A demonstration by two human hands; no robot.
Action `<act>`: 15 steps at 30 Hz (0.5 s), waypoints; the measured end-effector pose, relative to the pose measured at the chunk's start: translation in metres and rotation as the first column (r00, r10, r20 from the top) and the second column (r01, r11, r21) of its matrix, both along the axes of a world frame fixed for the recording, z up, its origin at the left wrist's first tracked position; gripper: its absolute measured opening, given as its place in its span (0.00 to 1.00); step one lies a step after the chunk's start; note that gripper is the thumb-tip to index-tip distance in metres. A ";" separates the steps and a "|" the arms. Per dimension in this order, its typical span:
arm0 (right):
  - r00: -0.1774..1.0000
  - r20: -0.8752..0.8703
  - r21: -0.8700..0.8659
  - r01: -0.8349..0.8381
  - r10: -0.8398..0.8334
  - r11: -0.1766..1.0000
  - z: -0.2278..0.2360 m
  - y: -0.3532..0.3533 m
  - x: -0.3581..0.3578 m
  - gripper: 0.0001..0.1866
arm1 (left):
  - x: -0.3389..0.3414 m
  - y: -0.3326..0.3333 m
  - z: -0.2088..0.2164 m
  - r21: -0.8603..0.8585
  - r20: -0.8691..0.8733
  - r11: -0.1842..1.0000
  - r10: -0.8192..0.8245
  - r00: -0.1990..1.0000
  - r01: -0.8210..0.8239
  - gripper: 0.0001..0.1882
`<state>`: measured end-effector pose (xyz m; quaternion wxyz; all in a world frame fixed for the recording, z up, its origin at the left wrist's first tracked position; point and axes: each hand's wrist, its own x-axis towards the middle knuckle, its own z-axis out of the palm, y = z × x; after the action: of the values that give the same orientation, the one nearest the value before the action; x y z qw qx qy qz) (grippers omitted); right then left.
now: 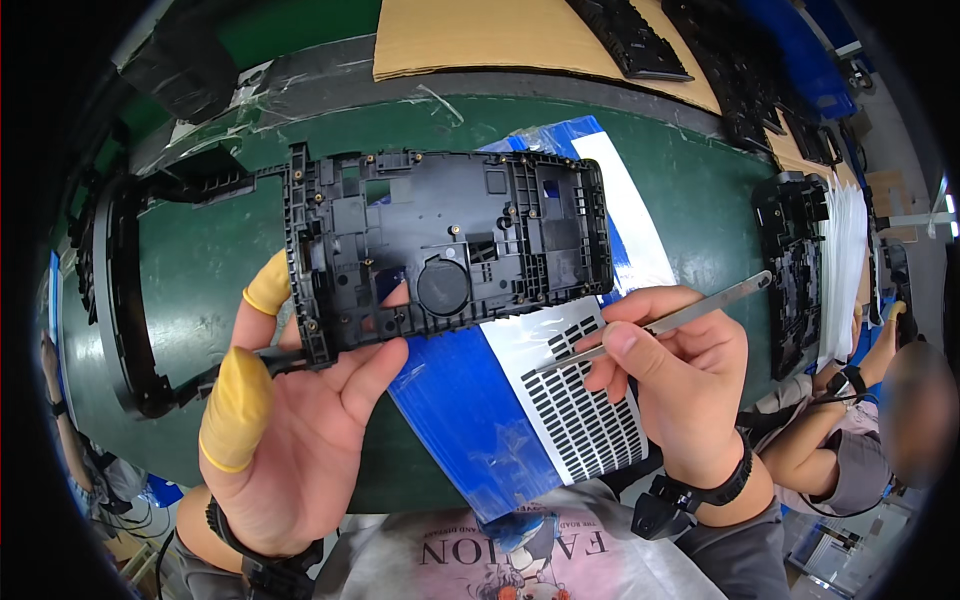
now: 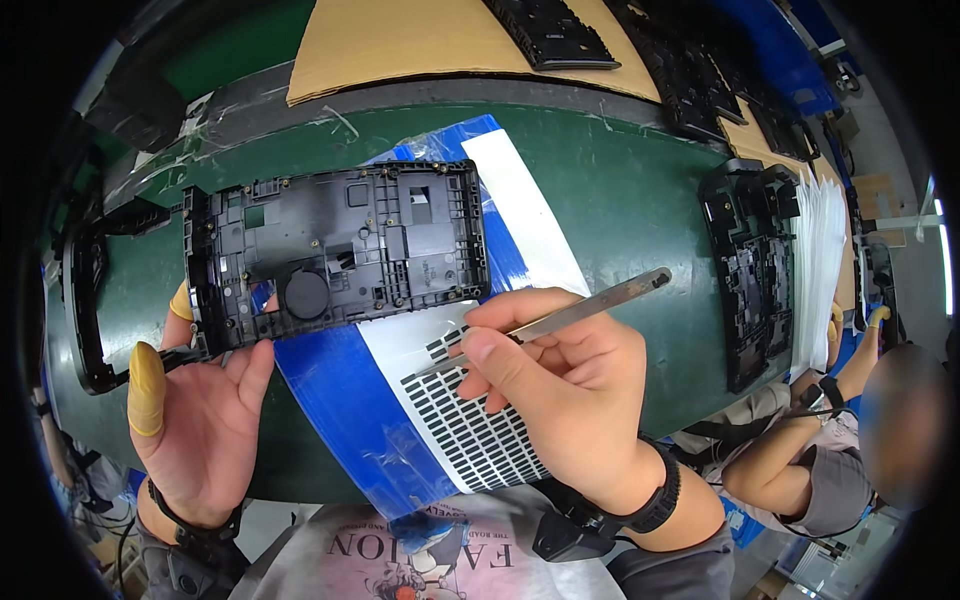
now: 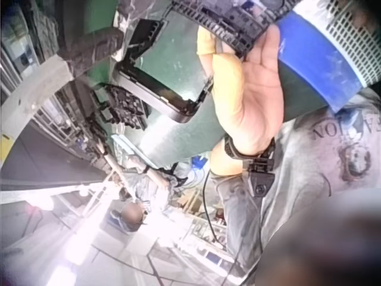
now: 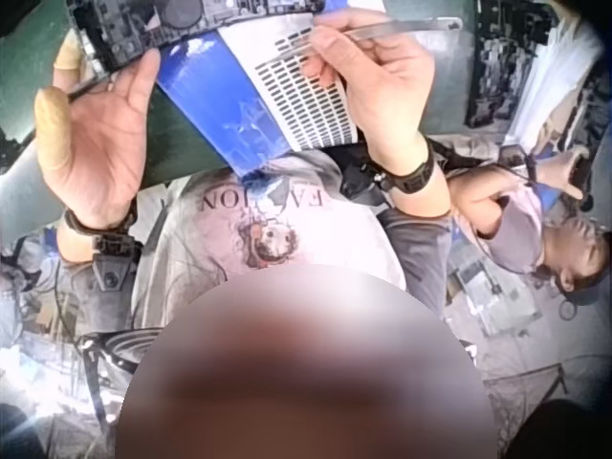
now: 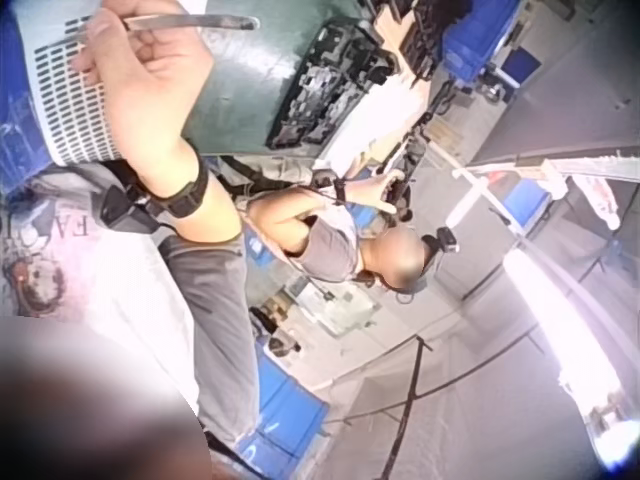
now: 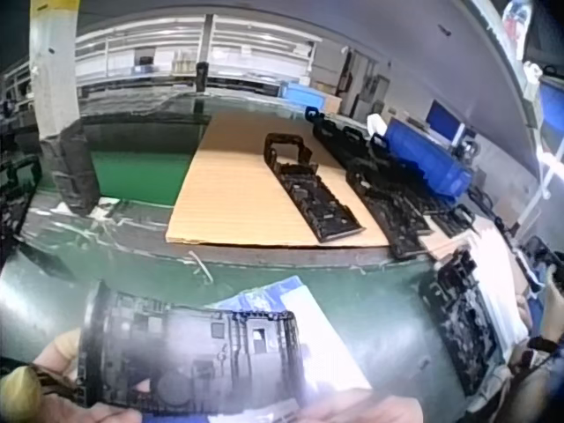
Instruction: The recorder is using tweezers to meticulously position and secure components inside a black plastic housing on an assembly line.
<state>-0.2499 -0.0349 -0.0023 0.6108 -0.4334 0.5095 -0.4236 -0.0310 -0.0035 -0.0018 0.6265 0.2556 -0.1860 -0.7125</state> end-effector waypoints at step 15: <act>0.936 0.349 -0.097 0.088 -0.049 0.991 0.041 0.006 0.004 0.10 | -0.007 0.004 0.013 0.058 0.111 0.998 -0.036 0.993 0.029 0.35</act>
<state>-0.2462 -0.0291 0.0392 0.6507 -0.3675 0.3844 -0.5420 -0.0378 0.0008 0.0108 0.5960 0.3097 -0.2050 -0.7120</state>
